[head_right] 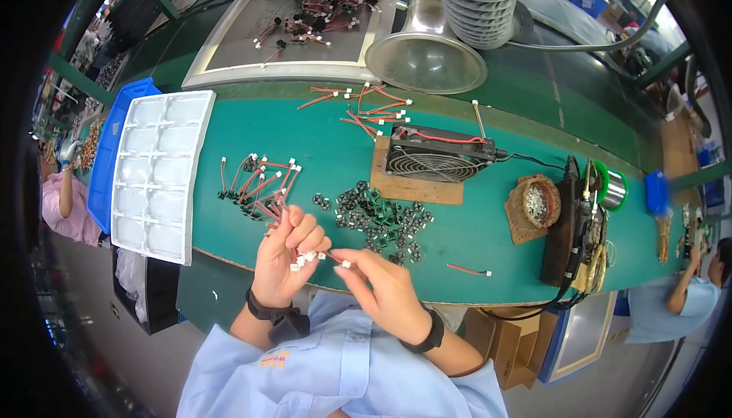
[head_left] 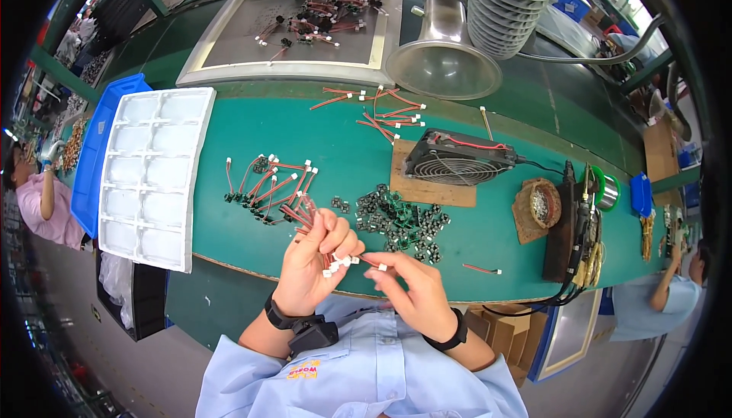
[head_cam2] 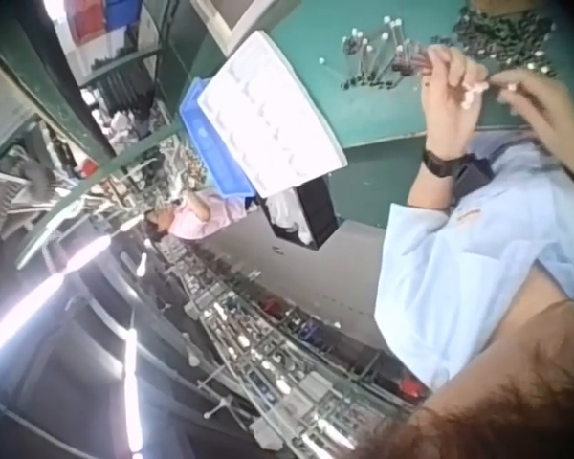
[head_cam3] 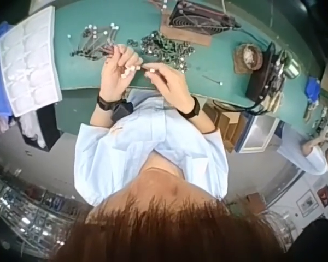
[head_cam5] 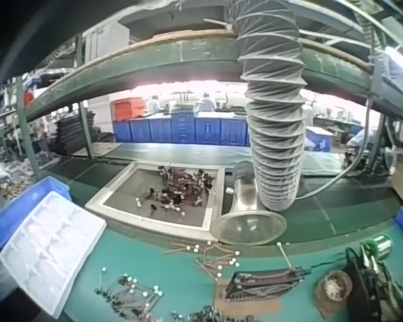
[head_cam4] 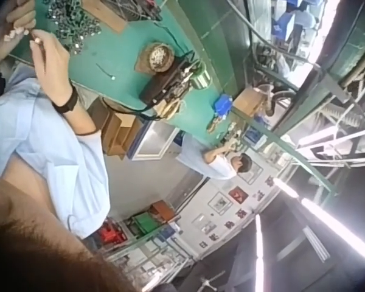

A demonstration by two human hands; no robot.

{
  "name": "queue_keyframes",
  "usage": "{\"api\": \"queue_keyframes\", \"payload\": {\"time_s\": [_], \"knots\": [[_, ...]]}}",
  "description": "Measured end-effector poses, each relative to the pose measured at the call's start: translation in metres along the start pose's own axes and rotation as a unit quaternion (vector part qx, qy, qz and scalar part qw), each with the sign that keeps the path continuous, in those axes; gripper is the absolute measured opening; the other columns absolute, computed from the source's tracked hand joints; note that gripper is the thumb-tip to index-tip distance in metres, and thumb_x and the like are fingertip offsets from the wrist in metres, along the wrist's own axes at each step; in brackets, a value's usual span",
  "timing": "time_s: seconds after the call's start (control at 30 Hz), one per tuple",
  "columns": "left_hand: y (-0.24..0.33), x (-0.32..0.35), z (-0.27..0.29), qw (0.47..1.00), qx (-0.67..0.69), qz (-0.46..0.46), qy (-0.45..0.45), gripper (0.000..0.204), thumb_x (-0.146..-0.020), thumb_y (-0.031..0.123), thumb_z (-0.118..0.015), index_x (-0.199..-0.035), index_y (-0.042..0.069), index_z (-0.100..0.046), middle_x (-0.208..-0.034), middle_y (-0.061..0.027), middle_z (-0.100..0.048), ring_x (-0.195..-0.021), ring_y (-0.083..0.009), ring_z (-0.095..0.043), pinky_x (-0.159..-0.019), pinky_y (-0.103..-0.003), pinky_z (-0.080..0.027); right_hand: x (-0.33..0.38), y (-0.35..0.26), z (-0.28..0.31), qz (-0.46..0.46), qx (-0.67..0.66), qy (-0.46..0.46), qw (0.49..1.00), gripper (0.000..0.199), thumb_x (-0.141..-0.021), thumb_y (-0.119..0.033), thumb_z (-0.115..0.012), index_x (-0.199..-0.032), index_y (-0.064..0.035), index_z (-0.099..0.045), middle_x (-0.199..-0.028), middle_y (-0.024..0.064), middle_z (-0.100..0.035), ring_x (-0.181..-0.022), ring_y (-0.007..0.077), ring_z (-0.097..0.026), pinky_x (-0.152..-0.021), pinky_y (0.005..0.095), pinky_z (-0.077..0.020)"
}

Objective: Soldering wires to small electronic components and organizing them at a factory workbench.

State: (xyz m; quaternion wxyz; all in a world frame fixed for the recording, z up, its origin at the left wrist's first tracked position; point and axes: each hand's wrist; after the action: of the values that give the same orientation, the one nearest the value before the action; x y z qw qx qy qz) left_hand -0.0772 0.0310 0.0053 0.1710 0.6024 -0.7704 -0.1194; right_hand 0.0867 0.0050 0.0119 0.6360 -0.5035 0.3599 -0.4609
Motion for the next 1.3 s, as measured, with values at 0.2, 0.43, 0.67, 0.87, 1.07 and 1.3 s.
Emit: {"api": "queue_keyframes", "payload": {"time_s": [0.2,0.43,0.67,0.87,1.07,1.3], "knots": [[0.001,-0.008,0.002,0.995,0.094,0.024,0.027,0.022,-0.099,0.025,-0.035,-0.089,0.008,-0.045,-0.068,0.0011,-0.038,-0.068,-0.0141,-0.043,-0.075,-0.031,-0.039,0.002,-0.012,0.014,0.111,0.136,0.064,0.982,0.022,-0.077,-0.001,-0.065,-0.099,-0.0019,-0.065,-0.072,0.0085,-0.06,-0.061,0.0184,-0.059,-0.054,0.0274,-0.045],[0.007,-0.008,-0.029,0.985,-0.02,0.084,0.15,0.023,-0.098,0.025,-0.037,-0.095,0.005,-0.048,-0.079,-0.0027,-0.05,-0.099,-0.023,-0.053,-0.098,-0.04,-0.039,-0.007,-0.044,0.025,0.186,0.34,0.122,0.914,0.024,-0.072,-0.003,-0.067,-0.096,-0.0045,-0.066,-0.064,0.0056,-0.054,-0.054,0.0199,-0.053,-0.05,0.0305,-0.0418],[0.02,0.008,0.027,0.997,0.065,0.015,0.023,0.023,-0.098,0.023,-0.037,-0.095,0.004,-0.05,-0.078,-0.0023,-0.051,-0.098,-0.0233,-0.056,-0.095,-0.041,-0.042,-0.04,-0.074,-0.002,0.241,0.446,-0.026,0.862,0.031,-0.072,-0.011,-0.067,-0.102,-0.0053,-0.059,-0.066,0.0049,-0.048,-0.059,0.0216,-0.054,-0.051,0.0341,-0.0439],[0.053,0.029,0.043,0.981,0.187,-0.005,0.044,0.021,-0.098,0.02,-0.036,-0.091,0.006,-0.049,-0.069,0.0002,-0.041,-0.072,-0.0152,-0.046,-0.081,-0.035,-0.044,-0.158,-0.049,-0.038,0.193,0.646,0.005,0.738,0.027,-0.076,-0.01,-0.058,-0.098,0.005,-0.053,-0.085,0.015,-0.055,-0.082,0.0269,-0.057,-0.067,0.0332,-0.0478],[0.063,0.039,0.052,0.982,0.172,0.013,0.073,0.02,-0.099,0.019,-0.035,-0.09,0.007,-0.049,-0.068,0.001,-0.038,-0.066,-0.0133,-0.039,-0.074,-0.032,-0.041,-0.233,0.039,-0.024,-0.068,0.762,0.093,0.638,0.05,-0.078,-0.017,-0.055,-0.121,0.0079,-0.047,-0.119,0.0295,-0.051,-0.106,0.0389,-0.052,-0.083,0.0428,-0.045],[0.076,0.044,0.066,0.987,0.147,0.0,0.066,0.02,-0.099,0.02,-0.035,-0.09,0.008,-0.048,-0.069,0.0015,-0.038,-0.066,-0.0128,-0.039,-0.072,-0.031,-0.04,-0.262,0.026,-0.014,-0.247,0.665,0.032,0.705,0.035,-0.079,-0.014,-0.054,-0.112,-0.0021,-0.06,-0.111,0.0178,-0.06,-0.098,0.0299,-0.06,-0.077,0.0401,-0.0492]]}}
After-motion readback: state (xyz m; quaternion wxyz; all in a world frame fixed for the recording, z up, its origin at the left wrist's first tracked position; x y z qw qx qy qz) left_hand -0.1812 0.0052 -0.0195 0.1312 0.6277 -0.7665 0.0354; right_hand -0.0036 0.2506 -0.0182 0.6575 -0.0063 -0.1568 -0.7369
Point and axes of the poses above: each hand's wrist, its own x-axis away from the middle knuckle, its own z-axis out of the back of the hand, y = z × x
